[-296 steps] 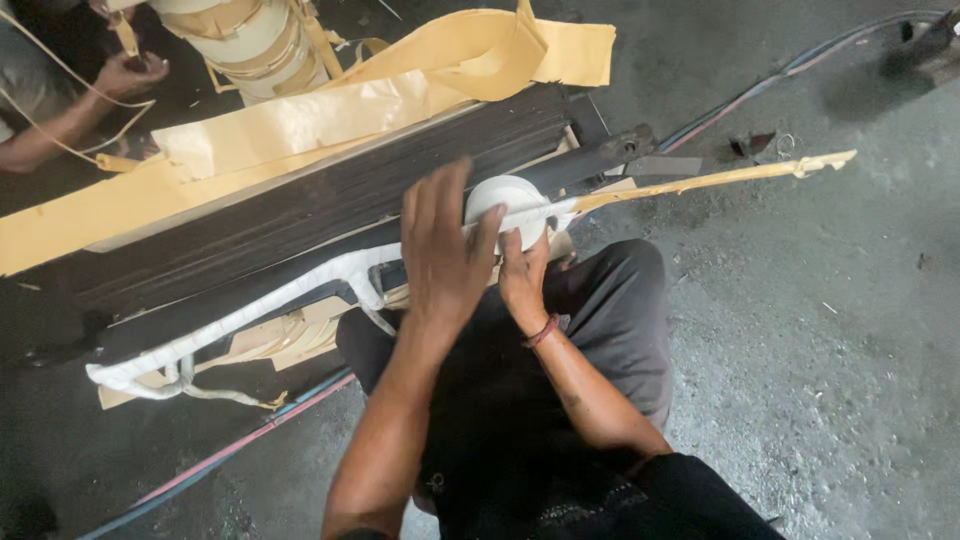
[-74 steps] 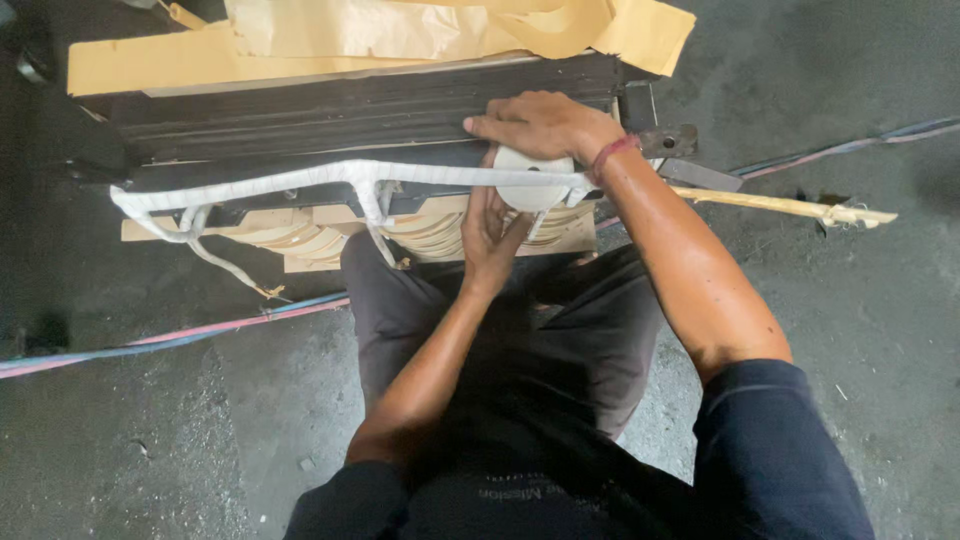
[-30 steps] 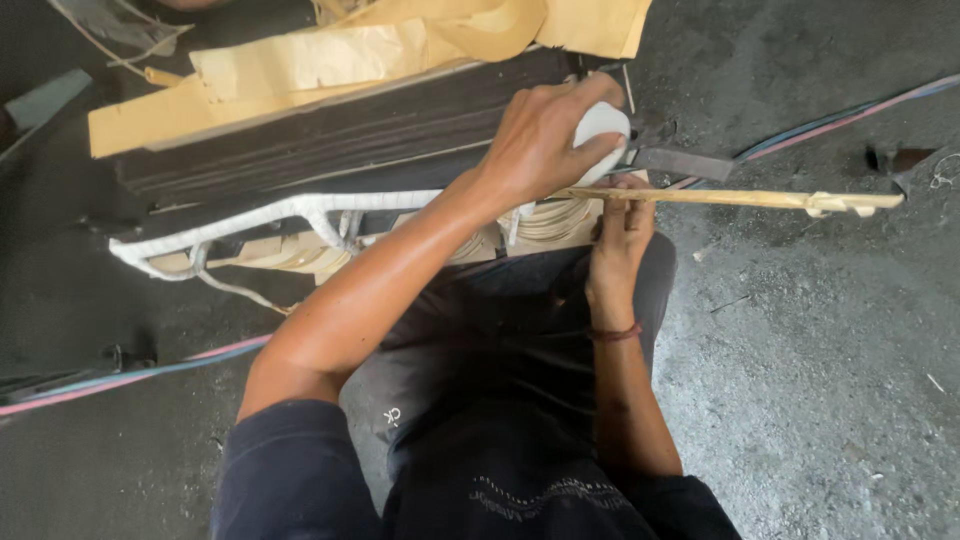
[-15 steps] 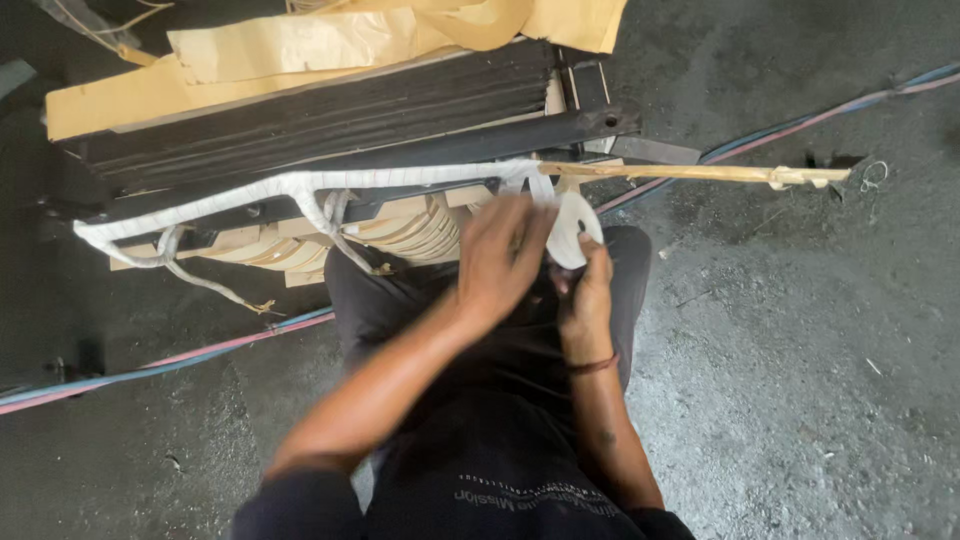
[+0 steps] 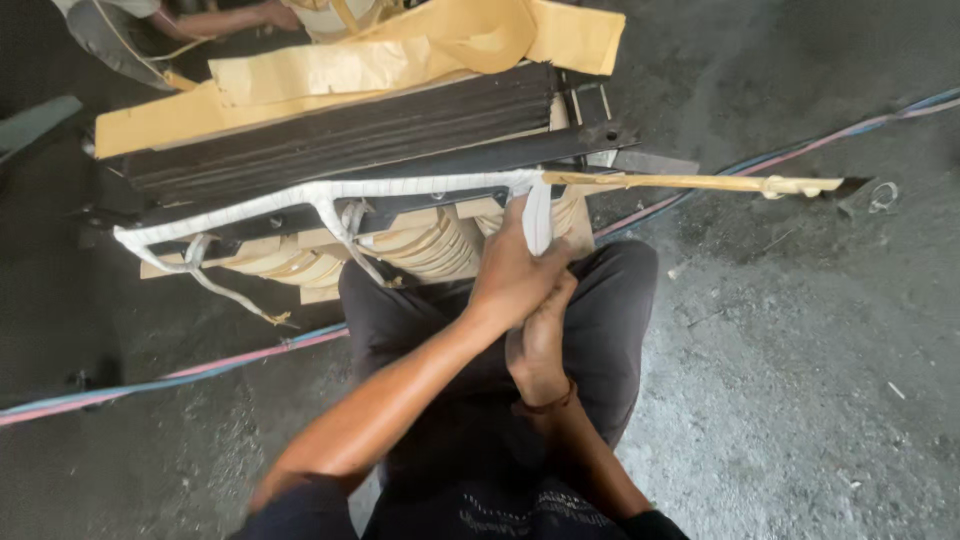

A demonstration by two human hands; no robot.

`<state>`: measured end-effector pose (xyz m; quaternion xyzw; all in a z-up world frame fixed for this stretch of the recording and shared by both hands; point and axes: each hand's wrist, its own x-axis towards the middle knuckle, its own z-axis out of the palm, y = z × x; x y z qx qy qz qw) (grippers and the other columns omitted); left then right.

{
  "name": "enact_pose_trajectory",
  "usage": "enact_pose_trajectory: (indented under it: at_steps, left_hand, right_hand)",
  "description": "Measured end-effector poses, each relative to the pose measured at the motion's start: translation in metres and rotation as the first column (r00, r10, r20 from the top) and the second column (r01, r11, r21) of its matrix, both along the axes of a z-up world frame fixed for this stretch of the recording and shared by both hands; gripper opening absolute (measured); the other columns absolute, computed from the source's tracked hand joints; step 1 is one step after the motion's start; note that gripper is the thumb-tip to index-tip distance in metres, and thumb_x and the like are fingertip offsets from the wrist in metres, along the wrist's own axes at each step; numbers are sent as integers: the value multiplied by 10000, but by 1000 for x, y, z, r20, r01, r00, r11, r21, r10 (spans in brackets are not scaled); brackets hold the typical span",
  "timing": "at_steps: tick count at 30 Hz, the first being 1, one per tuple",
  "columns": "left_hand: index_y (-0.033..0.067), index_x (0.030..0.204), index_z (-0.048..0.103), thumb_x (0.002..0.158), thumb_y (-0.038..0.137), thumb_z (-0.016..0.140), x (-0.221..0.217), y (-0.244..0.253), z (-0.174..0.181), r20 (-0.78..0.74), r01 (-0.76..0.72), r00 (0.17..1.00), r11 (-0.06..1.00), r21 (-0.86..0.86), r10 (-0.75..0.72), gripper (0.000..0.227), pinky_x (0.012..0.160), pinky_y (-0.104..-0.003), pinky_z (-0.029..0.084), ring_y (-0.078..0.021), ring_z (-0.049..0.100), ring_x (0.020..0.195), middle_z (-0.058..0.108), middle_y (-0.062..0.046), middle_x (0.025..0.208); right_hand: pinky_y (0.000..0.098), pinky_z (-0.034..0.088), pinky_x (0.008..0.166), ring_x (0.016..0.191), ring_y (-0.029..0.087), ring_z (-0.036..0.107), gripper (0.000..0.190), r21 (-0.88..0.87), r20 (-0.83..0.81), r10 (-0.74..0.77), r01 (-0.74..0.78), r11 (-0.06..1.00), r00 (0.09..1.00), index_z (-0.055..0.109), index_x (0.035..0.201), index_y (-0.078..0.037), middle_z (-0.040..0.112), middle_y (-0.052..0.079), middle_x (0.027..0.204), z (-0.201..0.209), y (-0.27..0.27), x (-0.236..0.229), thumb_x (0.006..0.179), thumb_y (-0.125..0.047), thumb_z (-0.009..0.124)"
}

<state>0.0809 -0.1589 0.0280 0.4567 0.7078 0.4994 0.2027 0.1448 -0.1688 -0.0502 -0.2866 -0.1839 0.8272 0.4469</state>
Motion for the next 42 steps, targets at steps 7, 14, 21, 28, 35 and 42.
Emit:
enact_pose_trajectory:
  at_steps: [7, 14, 21, 28, 35, 42]
  left_hand:
    - [71, 1389, 520, 946, 134, 703, -17, 17, 57, -340, -109, 934, 994, 13, 107, 484, 796, -442, 602, -394, 759, 926, 751, -219, 1026]
    - [117, 1332, 506, 906, 121, 754, -59, 107, 54, -551, 54, 834, 992, 117, 20, 493, 695, -439, 555, -325, 757, 824, 748, -150, 955]
    - [119, 1176, 580, 884, 307, 835, -56, 151, 29, -471, 113, 876, 994, -14, -106, 432, 609, -432, 505, -295, 740, 719, 732, -74, 734]
    - [97, 1125, 653, 1007, 140, 698, -13, 23, -9, -366, 124, 930, 917, 378, 25, 133, 915, -392, 546, -298, 683, 1051, 708, -120, 1067]
    - [-29, 1194, 590, 891, 237, 748, -4, 46, -87, 567, 115, 814, 992, 51, -123, 433, 746, -337, 538, -177, 653, 854, 673, -115, 968]
    - [-30, 1066, 647, 893, 133, 625, -2, 42, -46, 374, 51, 925, 998, 49, -65, 238, 735, -346, 548, -205, 704, 803, 726, -140, 881]
  right_hand:
    - [219, 411, 688, 764, 28, 529, 407, 133, 73, 1, -11, 991, 997, 576, 1213, -86, 684, -28, 950, -10, 53, 7, 1101, -437, 403]
    - [196, 345, 606, 756, 28, 512, 503, 359, 207, -68, -11, 933, 976, 562, 1320, -75, 718, 8, 1058, -29, 150, -9, 1083, -505, 455]
    - [265, 569, 955, 1145, 102, 664, 519, 467, -6, 10, -6, 884, 1000, 521, 1418, -70, 659, 0, 1298, -28, 180, -31, 1010, -344, 685]
    - [204, 363, 487, 674, 69, 520, 382, 127, 177, -189, 168, 978, 966, 577, 1336, -80, 602, 7, 969, -49, 122, 3, 1008, -248, 677]
    - [210, 374, 462, 569, 66, 499, 429, -72, 264, -100, 123, 990, 959, 630, 1271, -155, 619, -29, 865, -42, 52, 20, 979, -463, 568]
    - [268, 422, 604, 774, 114, 576, 513, -15, 180, -45, 48, 999, 983, 581, 1267, -156, 643, -25, 1010, -24, 31, 16, 1012, -583, 454]
